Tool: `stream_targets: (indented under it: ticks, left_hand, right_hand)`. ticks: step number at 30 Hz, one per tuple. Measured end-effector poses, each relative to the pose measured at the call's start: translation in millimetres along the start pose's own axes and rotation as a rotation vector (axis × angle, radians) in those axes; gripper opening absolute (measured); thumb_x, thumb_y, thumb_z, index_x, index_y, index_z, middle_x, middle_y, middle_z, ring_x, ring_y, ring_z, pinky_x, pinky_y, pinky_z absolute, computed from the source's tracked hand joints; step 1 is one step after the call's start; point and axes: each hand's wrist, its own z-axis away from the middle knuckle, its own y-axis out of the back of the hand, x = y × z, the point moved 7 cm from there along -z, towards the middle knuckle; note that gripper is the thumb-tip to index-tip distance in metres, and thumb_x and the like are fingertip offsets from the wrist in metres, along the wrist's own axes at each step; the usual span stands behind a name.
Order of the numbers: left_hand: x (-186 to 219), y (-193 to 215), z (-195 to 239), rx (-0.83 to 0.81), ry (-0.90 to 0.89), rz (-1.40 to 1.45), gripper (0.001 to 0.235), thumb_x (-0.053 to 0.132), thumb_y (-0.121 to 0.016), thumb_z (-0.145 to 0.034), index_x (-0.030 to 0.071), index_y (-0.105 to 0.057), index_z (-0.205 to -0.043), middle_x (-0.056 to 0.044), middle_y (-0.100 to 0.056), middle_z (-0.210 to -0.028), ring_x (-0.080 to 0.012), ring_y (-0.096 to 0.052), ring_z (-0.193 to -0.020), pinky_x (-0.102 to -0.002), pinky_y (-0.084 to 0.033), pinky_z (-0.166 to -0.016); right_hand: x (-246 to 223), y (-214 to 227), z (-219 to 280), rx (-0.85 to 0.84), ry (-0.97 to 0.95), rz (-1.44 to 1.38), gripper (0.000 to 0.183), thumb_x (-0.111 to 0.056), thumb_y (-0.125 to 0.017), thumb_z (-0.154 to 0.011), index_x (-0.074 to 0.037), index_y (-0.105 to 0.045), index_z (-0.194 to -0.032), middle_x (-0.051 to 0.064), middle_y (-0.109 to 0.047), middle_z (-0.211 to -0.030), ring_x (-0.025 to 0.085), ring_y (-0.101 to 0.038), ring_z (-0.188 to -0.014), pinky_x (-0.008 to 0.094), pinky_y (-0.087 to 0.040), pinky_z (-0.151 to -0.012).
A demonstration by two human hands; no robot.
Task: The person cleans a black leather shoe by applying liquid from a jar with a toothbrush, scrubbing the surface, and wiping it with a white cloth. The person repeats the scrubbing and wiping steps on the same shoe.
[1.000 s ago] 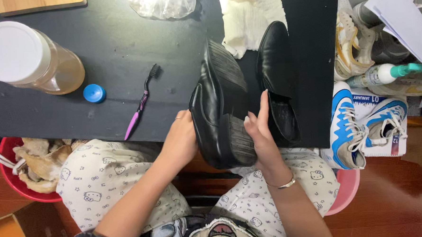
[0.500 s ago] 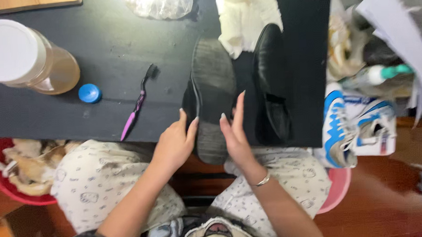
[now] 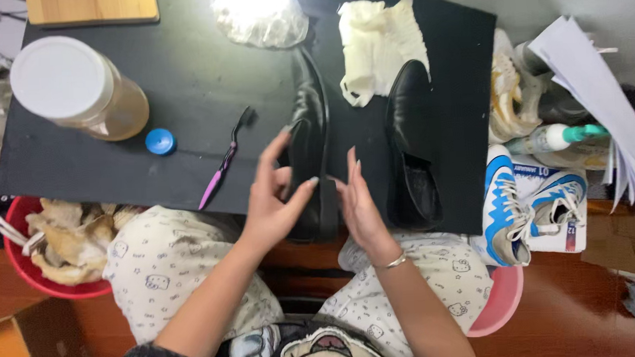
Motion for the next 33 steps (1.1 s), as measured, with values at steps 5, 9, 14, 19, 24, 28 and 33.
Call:
stream_targets:
  ticks: [5, 9, 14, 19, 24, 28, 33]
  left_hand:
    - [16.7, -19.0, 9.4, -0.105, -0.231, -0.355, 0.071, -0.005, -0.069, -0.087, 0.006, -0.043, -0.153, -0.01, -0.05, -0.07, -0.0232, -0.052, -0.063, -0.037, -0.048, -0.063]
    - [14.6, -41.0, 14.0, -0.169, -0.358, -0.56, 0.057, -0.01, -0.063, -0.077, 0.003, -0.059, -0.132, -0.015, -0.063, -0.087, -0.0346, -0.063, -0.087, -0.048, -0.052, -0.077]
    - [-6.3, -90.2, 27.9, -0.388, -0.337, -0.843, 0.025, -0.004, -0.069, -0.067, -0.001, -0.068, -0.092, -0.016, -0.067, -0.093, -0.0341, -0.065, -0.091, -0.042, -0.057, -0.077]
    - [-6.1, -111.6, 33.4, -0.412, -0.364, -1.029, 0.033, 0.002, -0.073, -0.063, -0.006, -0.069, -0.094, -0.019, -0.065, -0.094, -0.0336, -0.064, -0.091, -0.041, -0.055, -0.073]
    - [18.1, -83.1, 40.2, -0.492, -0.445, -0.839, 0.037, -0.001, -0.073, -0.065, 0.003, -0.073, -0.101, -0.017, -0.064, -0.094, -0.034, -0.061, -0.093, -0.042, -0.049, -0.073]
    - [38.9, -32.6, 20.0, -0.363, -0.411, -0.54, 0.026, 0.005, -0.074, -0.086, 0.007, -0.072, -0.112, -0.014, -0.064, -0.099, -0.0323, -0.061, -0.099, -0.042, -0.05, -0.087]
    - [49.3, 98.0, -15.7, 0.257, -0.348, -0.709, 0.04, 0.006, -0.074, -0.09, 0.007, -0.064, -0.128, -0.019, -0.061, -0.122, -0.0367, -0.055, -0.122, -0.05, -0.044, -0.106]
  right_hand:
    - [-51.0, 17.7, 3.7, 0.126, 0.314, 0.423, 0.073, -0.052, -0.022, -0.107, -0.011, -0.001, -0.164, 0.022, -0.051, -0.155, 0.032, -0.046, -0.145, 0.045, -0.035, -0.119]
    - [-59.5, 6.3, 15.4, 0.008, 0.416, 0.42, 0.073, -0.051, -0.028, -0.11, -0.005, -0.013, -0.165, 0.023, -0.045, -0.159, 0.033, -0.042, -0.148, 0.045, -0.033, -0.121]
    - [-43.4, 14.1, 3.3, 0.048, 0.351, 0.379, 0.067, -0.024, -0.056, -0.102, -0.001, -0.033, -0.16, 0.02, -0.052, -0.148, 0.024, -0.056, -0.13, 0.038, -0.045, -0.109]
    - [-44.6, 20.6, -1.1, 0.122, 0.365, 0.452, 0.076, -0.002, -0.075, -0.089, -0.001, -0.038, -0.156, 0.017, -0.061, -0.137, 0.016, -0.066, -0.111, 0.029, -0.056, -0.091]
    - [-69.6, 5.6, 7.7, 0.197, 0.487, 0.86, 0.075, 0.0, -0.081, -0.08, -0.007, -0.05, -0.148, 0.017, -0.065, -0.127, 0.012, -0.069, -0.095, 0.026, -0.059, -0.076]
    - [-68.7, 7.7, 7.8, 0.377, 0.45, 0.917, 0.06, 0.009, -0.059, -0.088, -0.011, -0.06, -0.145, 0.013, -0.076, -0.1, 0.008, -0.059, -0.068, 0.026, -0.051, -0.06]
    - [-67.7, 4.3, 13.1, 0.348, 0.588, 0.881, 0.056, 0.01, -0.053, -0.093, -0.008, -0.06, -0.145, 0.013, -0.076, -0.1, 0.002, -0.06, -0.074, 0.024, -0.052, -0.065]
